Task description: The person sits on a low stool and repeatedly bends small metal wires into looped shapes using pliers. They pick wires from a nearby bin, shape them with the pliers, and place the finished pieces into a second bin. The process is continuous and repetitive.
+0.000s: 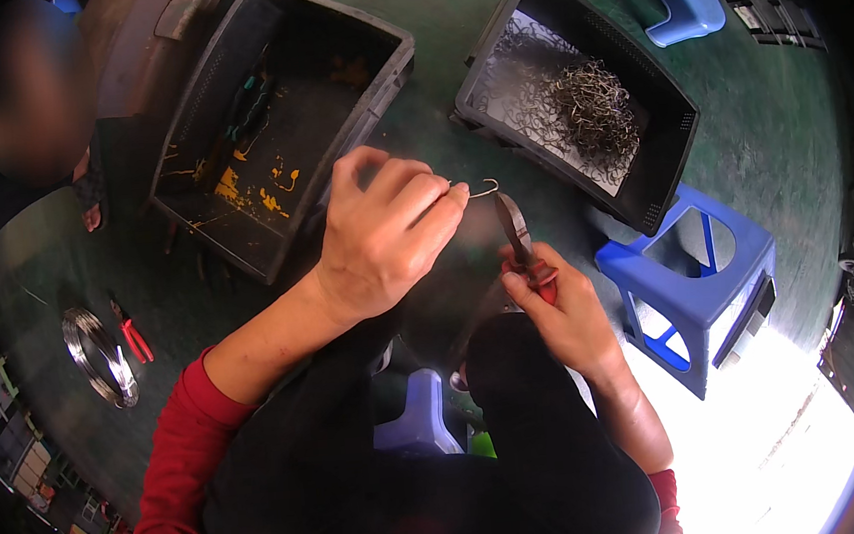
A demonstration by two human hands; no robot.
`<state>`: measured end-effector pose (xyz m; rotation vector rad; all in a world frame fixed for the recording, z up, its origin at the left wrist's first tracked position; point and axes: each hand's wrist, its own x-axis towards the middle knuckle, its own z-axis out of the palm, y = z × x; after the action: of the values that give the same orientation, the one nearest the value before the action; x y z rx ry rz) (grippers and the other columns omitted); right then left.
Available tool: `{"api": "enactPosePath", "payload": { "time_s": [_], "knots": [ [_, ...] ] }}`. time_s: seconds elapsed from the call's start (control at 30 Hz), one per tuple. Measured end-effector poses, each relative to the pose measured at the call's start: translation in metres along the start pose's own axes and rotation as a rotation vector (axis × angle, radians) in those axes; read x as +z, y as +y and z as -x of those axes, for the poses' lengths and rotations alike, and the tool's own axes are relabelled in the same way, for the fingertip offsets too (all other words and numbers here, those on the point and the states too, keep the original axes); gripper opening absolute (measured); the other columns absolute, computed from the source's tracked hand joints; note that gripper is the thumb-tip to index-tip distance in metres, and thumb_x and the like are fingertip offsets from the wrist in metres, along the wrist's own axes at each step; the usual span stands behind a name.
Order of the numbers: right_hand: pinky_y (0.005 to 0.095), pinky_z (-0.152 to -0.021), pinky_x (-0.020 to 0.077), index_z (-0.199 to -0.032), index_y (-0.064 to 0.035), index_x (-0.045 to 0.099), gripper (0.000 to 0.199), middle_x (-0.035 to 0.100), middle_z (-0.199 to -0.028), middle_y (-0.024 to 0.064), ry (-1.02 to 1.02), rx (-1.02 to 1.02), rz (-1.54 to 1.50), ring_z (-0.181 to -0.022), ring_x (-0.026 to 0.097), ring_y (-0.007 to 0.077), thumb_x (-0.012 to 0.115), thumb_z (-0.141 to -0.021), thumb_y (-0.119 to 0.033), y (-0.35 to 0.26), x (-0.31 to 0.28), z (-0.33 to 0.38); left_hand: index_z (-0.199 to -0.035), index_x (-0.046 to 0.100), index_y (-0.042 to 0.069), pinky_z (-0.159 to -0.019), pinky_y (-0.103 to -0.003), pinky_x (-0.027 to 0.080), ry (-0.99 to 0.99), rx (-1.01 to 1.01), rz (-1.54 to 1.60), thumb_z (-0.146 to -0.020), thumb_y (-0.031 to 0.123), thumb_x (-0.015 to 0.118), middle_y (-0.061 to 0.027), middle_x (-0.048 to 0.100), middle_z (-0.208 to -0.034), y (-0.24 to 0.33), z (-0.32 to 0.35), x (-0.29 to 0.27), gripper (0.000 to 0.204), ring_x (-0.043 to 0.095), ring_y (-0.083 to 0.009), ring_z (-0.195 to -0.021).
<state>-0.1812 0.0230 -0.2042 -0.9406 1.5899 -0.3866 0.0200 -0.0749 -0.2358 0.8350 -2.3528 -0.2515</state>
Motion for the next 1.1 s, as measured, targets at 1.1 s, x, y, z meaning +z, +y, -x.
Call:
{"api": "enactPosePath", "payload": {
  "time_s": [1.1],
  "knots": [
    [0.0440, -0.069, 0.0498, -0.109, -0.0057, 0.056, 0.025, 0.061, -0.095, 0.0139, 0.315, -0.256, 0.339, -0.083, 0.064, 0.0362, 0.067, -0.086, -0.006, 0.006, 0.009, -0.010, -0.072, 0.057, 0.003, -0.050, -0.022, 0.034, -0.194, -1.143, 1.272, -0.104, 0.025, 0.046, 0.0029, 0.046, -0.058, 0.024, 0.001, 0.001, 0.040, 0.042, -0.0038, -0.052]
  ]
}}
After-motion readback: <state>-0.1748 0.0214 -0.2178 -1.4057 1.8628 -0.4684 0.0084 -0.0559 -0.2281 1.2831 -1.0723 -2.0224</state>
